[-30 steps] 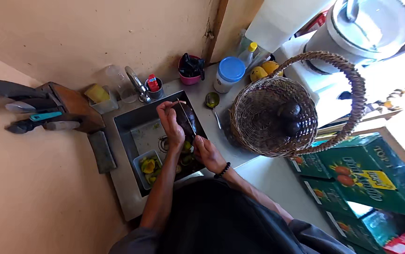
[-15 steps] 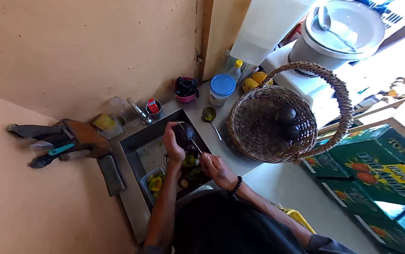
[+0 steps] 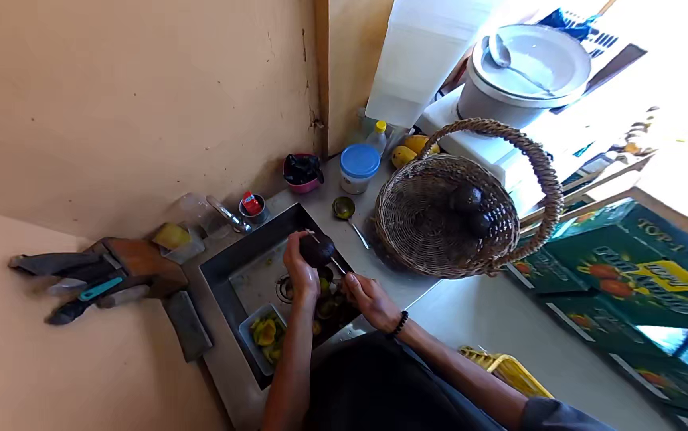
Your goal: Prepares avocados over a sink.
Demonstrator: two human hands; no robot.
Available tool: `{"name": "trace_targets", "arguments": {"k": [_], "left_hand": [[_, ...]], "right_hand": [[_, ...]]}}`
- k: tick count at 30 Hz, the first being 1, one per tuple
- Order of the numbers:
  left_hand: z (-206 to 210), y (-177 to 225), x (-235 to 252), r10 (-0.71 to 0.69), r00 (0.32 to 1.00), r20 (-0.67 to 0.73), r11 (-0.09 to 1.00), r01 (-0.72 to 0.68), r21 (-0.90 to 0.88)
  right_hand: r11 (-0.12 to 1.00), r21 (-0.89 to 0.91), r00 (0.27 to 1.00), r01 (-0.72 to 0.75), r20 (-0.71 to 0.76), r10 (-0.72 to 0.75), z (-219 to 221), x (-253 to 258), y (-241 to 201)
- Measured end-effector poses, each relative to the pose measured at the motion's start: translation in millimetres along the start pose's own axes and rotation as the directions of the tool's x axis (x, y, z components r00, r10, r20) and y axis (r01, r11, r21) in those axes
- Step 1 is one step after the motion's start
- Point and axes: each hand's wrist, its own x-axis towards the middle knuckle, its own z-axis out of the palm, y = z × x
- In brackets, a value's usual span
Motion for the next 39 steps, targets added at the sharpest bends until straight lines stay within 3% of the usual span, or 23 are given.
{"name": "trace_targets", "arguments": {"k": [2,4,6,8,9,10,11,12,17,24,30,34,39], "left_hand": [[-15,-11,3,0.199,0.966,0.164,0.951,-0.231,0.205],[-27,1,9,0.359,0.869,0.340,0.839,-0.460,0.290],[-27,21,11,0.416,0.841,0.346,0.817,-0.513,0.264],[-13,31,8,0.322,0.933,0.162,0.930,-0.343,0.129],[-5,32,3,0.129,0.989,0.066,0.991,-0.132,0.034],[2,29,0,-0.091,0.996,0.010,0.993,0.092,-0.068],[4,19,-1,-0.230,0.973,0.002,0.965,0.228,-0.133],[4,6,0,-0.279,0.960,-0.014,0.947,0.272,-0.171],[-2,-28,-12,-0.160,0.982,-0.095,0.987,0.158,-0.031],[-4,-45,-23,0.016,0.999,-0.050,0.979,-0.005,0.202],[-12,-64,-20,0.130,0.991,0.039,0.954,-0.136,0.268],[-20,-68,-13,0.044,0.981,0.188,0.930,-0.109,0.350],[-5,-81,-11,-0.229,0.951,0.208,0.879,0.110,0.465]], "right_hand": [[0.997,0.037,0.997,-0.067,0.051,0.066,-3,-6,-2],[0.993,0.069,0.991,-0.095,0.097,0.088,-8,-10,-6],[0.994,0.077,0.993,-0.071,0.097,0.063,-9,-13,-9],[1.000,0.020,1.000,-0.003,0.029,0.002,-1,-8,-2],[1.000,-0.022,1.000,0.014,-0.007,-0.014,4,-3,7],[0.998,-0.057,1.000,0.008,-0.026,-0.009,9,3,19],[0.996,-0.084,0.999,-0.012,-0.031,0.009,12,8,30],[0.994,-0.105,0.999,-0.028,-0.033,0.025,15,12,39],[0.984,-0.156,0.996,-0.086,-0.009,0.086,19,-3,53],[0.970,-0.186,0.987,-0.157,-0.002,0.160,14,-4,43],[0.941,-0.257,0.968,-0.219,0.064,0.242,1,-3,35],[0.937,-0.234,0.945,-0.259,0.138,0.296,-11,3,42],[0.890,-0.008,0.867,-0.456,0.224,0.446,-32,5,56]]}}
